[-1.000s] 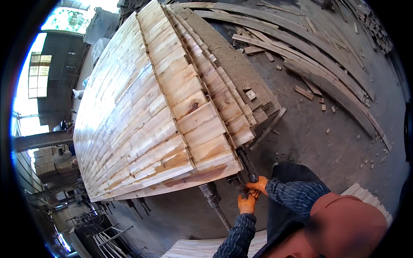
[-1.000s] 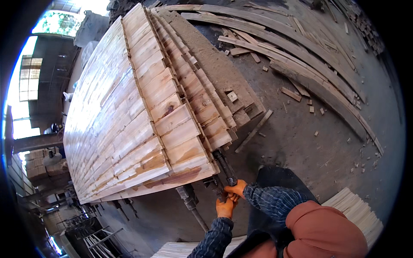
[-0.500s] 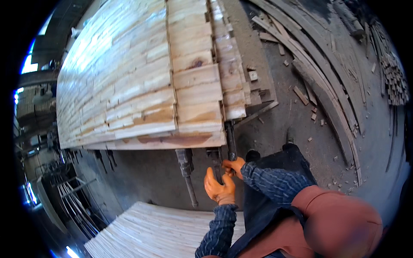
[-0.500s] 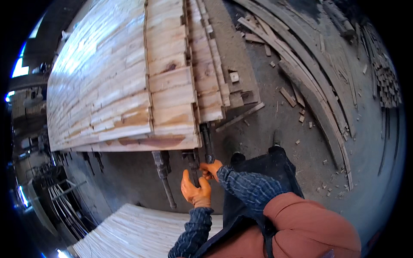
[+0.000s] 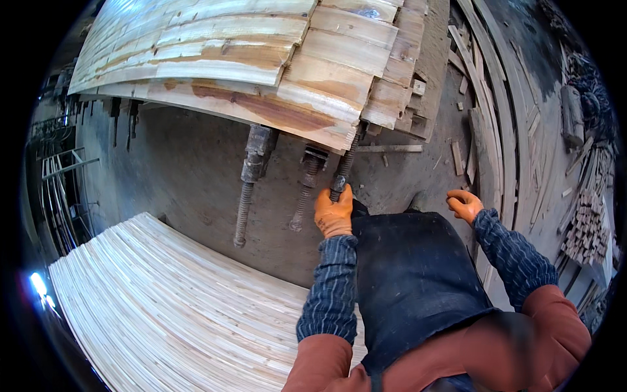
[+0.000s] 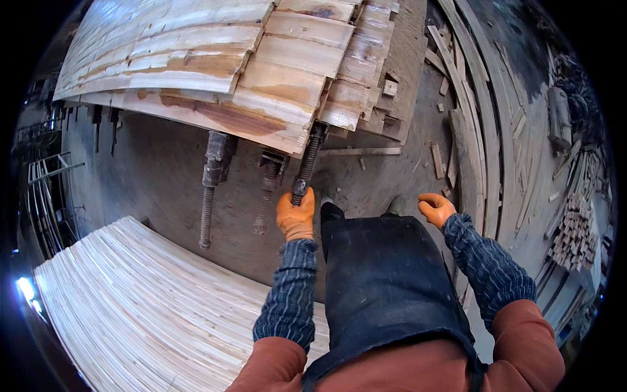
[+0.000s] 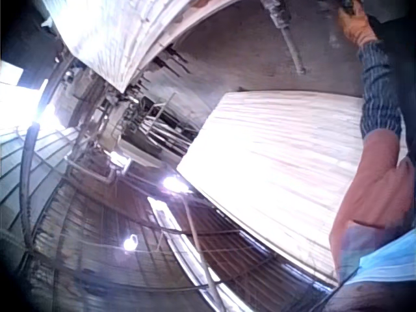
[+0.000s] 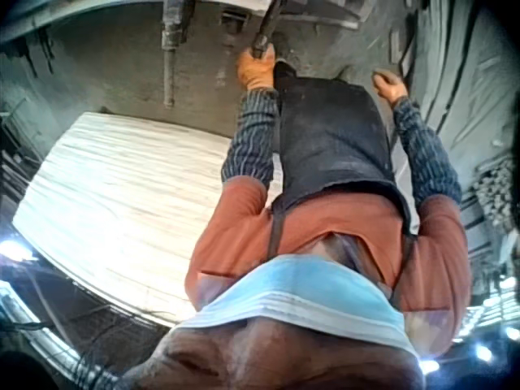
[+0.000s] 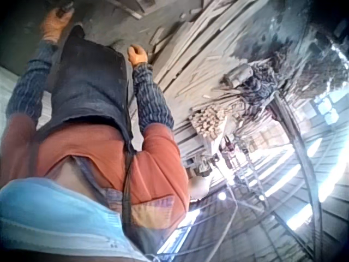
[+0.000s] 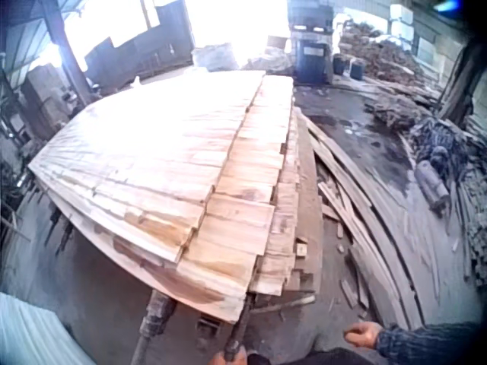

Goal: The person applies glue from a container to the seams of a stack of wood panels using a brush and then tightens the handles of several metal clamps on the side of the assembly.

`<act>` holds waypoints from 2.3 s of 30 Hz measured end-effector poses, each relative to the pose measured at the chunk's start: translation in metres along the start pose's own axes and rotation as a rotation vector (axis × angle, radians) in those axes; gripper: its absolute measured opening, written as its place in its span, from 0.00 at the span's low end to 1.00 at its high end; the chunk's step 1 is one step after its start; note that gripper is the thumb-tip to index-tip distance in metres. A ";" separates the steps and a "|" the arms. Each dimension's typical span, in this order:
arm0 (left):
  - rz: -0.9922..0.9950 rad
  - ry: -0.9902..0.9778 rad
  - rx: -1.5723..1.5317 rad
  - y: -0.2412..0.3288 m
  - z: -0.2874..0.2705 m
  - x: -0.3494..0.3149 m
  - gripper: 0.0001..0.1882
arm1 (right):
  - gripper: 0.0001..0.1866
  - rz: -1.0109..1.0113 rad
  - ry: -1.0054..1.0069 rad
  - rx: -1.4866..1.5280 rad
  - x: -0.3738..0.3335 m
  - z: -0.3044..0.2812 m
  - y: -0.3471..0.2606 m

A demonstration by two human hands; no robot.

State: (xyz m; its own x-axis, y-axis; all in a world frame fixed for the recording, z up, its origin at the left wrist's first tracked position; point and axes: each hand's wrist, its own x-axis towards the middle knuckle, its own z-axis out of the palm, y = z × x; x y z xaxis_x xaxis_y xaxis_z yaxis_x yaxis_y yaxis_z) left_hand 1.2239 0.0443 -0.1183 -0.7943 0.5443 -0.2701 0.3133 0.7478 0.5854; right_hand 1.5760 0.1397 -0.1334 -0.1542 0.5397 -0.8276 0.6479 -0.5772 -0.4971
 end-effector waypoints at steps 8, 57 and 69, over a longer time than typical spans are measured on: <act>-0.234 -0.426 -0.138 0.001 -0.023 0.020 0.24 | 0.26 -0.064 -0.227 0.184 -0.014 0.079 -0.068; -0.399 -0.207 -0.738 -0.109 -0.112 -0.090 0.41 | 0.06 -0.941 -0.916 -1.876 -0.008 0.352 -0.268; -0.463 -0.181 -0.893 -0.098 -0.118 -0.091 0.36 | 0.16 -1.040 -0.664 -1.525 -0.040 0.339 -0.283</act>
State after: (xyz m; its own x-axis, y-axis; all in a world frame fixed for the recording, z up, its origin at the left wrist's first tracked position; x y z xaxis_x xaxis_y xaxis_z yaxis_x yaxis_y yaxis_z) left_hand 1.2043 -0.1235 -0.0612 -0.6248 0.3787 -0.6828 -0.5657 0.3832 0.7302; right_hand 1.1459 0.0742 -0.0480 -0.8098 -0.2227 -0.5427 0.0753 0.8780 -0.4727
